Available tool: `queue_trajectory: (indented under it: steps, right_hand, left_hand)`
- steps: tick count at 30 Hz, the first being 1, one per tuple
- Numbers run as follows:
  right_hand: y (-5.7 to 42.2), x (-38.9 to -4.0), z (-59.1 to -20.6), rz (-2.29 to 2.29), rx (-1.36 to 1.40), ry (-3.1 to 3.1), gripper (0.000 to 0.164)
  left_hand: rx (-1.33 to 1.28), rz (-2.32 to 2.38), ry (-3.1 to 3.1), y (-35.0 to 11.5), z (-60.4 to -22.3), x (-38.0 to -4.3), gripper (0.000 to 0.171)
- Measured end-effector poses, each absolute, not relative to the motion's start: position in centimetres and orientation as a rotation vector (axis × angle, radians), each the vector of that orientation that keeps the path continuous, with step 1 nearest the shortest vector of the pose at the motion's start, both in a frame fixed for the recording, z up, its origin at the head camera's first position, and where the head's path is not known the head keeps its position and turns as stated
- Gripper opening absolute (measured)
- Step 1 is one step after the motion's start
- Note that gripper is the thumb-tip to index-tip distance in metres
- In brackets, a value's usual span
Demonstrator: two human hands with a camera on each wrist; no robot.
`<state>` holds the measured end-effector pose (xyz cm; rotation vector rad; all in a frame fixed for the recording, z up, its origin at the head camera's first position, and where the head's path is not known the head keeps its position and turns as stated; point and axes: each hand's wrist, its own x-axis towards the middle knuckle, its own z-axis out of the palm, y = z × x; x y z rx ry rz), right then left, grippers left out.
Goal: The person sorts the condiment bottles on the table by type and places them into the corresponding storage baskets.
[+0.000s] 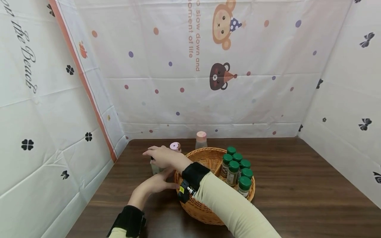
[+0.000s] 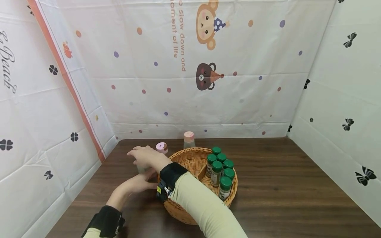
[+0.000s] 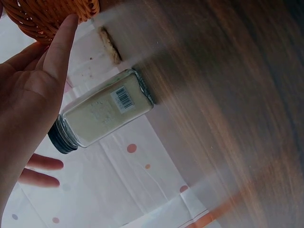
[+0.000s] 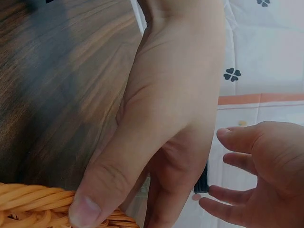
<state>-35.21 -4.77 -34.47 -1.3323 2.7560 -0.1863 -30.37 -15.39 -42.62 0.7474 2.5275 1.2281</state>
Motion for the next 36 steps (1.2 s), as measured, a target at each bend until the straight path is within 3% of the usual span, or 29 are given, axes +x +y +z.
queue_trajectory:
  steps: [13, 36]
  right_hand:
    - [-4.3, -34.9, -35.2, -0.098, -1.344, 2.854, 0.029]
    - [-2.4, -35.8, -34.6, -0.273, -1.274, 2.893, 0.029]
  left_hand:
    - [0.834, 1.288, 2.453, -15.1, -43.2, -30.0, 0.086]
    - [0.758, 1.231, 2.506, -15.2, -42.6, -30.4, 0.082]
